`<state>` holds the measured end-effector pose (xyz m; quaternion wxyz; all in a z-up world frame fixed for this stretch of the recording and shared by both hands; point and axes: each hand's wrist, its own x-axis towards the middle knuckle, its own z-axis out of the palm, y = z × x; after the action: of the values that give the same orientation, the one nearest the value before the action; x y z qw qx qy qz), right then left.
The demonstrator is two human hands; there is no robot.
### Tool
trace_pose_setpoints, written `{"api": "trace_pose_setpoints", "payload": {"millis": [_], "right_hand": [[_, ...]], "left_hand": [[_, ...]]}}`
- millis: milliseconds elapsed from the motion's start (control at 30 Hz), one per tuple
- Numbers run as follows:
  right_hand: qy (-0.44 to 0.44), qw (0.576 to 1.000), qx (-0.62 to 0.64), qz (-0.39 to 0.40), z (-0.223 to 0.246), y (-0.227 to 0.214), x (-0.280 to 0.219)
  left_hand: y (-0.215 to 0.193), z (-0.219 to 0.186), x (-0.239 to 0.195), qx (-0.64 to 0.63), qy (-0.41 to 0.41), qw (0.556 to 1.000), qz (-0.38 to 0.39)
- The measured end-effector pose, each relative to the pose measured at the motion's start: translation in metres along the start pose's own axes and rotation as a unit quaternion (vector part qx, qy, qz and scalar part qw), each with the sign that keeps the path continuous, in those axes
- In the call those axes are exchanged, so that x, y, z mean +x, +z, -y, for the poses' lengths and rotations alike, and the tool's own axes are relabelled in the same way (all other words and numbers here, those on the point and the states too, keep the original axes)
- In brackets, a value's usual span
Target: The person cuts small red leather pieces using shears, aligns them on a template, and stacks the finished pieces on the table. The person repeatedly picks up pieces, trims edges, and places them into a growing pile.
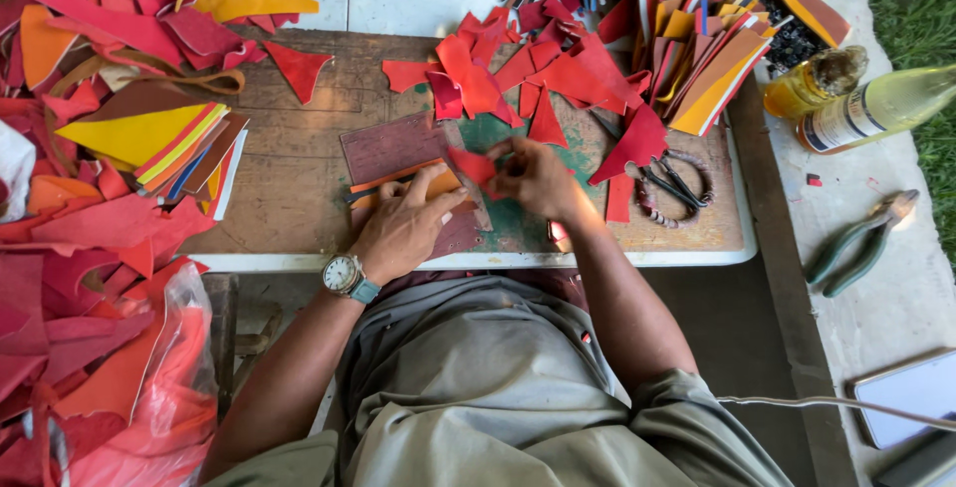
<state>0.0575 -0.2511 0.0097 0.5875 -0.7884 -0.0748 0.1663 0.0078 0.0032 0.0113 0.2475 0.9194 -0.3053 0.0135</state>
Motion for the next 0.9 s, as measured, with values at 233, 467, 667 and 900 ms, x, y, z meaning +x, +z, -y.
{"api": "trace_pose_setpoints", "payload": {"millis": [233, 467, 667, 900], "right_hand": [[-0.183, 0.913, -0.360, -0.060, 0.008, -0.103, 0.010], [-0.183, 0.881, -0.435, -0.028, -0.014, -0.104, 0.037], [-0.147, 0.972, -0.074, -0.165, 0.010, -0.130, 0.028], [-0.084, 0.996, 0.037, -0.010, 0.050, -0.123, 0.011]], "left_hand": [[0.011, -0.004, 0.002, 0.013, -0.029, 0.999, 0.040], [0.014, -0.011, 0.000, -0.076, -0.030, 0.995, -0.054], [0.014, -0.014, 0.001, -0.086, -0.062, 0.992, -0.072], [0.015, -0.018, 0.002, -0.079, -0.064, 0.991, -0.092]]}}
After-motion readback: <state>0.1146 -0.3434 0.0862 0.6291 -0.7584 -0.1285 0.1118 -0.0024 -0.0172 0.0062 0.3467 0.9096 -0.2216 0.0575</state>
